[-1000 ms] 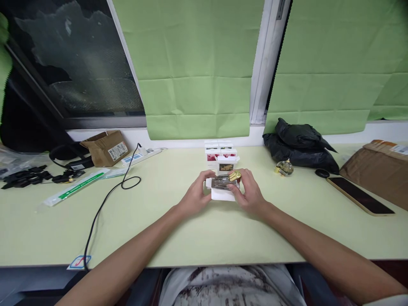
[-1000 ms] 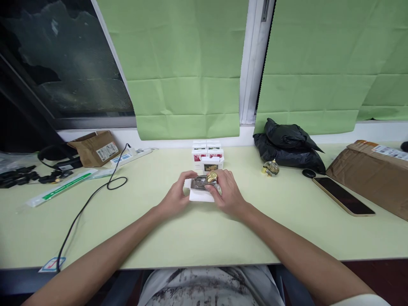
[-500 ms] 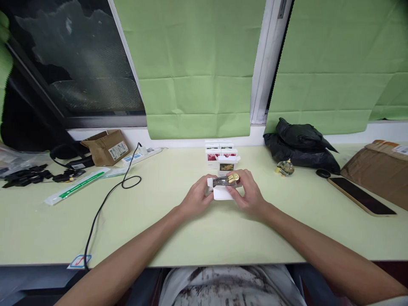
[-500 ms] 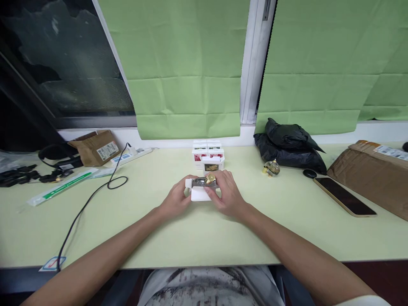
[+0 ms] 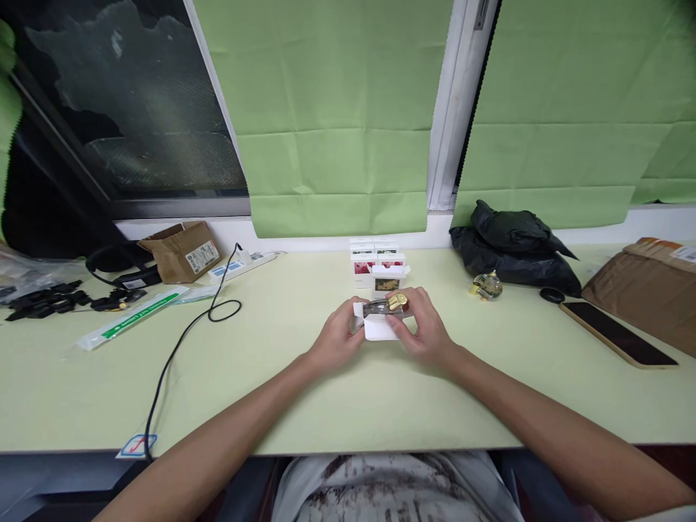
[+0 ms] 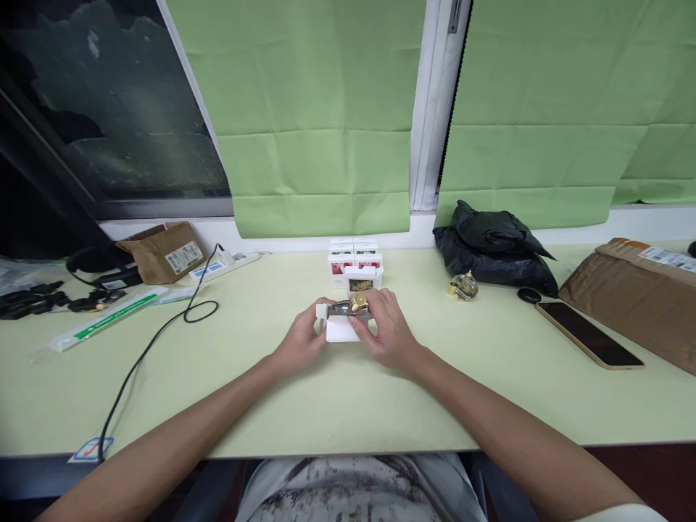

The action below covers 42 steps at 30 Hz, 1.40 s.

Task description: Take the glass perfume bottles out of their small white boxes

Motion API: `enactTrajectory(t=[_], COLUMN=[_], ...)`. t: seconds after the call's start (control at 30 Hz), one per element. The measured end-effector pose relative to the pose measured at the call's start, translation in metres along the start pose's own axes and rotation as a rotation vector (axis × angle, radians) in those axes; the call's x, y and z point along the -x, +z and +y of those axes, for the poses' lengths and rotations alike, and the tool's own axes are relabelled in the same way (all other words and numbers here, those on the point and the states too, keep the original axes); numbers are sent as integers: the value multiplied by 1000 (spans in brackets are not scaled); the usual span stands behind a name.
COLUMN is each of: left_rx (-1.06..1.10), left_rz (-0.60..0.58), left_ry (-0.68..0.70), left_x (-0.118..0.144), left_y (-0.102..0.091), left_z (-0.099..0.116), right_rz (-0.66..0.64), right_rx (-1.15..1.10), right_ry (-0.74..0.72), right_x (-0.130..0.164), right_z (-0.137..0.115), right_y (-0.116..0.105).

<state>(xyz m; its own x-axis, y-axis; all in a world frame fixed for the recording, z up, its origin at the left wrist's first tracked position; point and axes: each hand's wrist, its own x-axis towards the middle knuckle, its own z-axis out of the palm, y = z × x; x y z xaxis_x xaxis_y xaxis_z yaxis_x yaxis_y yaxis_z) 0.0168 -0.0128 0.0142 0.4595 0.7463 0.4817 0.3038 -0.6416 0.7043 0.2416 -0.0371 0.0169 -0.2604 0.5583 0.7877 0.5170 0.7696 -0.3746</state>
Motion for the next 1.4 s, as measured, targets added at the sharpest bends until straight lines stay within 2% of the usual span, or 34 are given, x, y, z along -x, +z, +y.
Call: enactTrajectory(t=[0.27,0.5,0.7,1.4], left_rx=[202,417,438,371], left_rz=[1,-29,-31,-50], left_ry=[-42,-151,-153,-152], left_x=[-2,-2,-2,-2], left_y=[9,17,16,12], left_z=[-2,-13,-14,-8], right_rz=[-6,82,3,-16], right_rx=[29,-120,-93,-55], right_ry=[-4,91,53,-26], right_x=[0,2,1,-2], right_z=[-2,-2,-3,-1], right_y=[-2,2,-1,0])
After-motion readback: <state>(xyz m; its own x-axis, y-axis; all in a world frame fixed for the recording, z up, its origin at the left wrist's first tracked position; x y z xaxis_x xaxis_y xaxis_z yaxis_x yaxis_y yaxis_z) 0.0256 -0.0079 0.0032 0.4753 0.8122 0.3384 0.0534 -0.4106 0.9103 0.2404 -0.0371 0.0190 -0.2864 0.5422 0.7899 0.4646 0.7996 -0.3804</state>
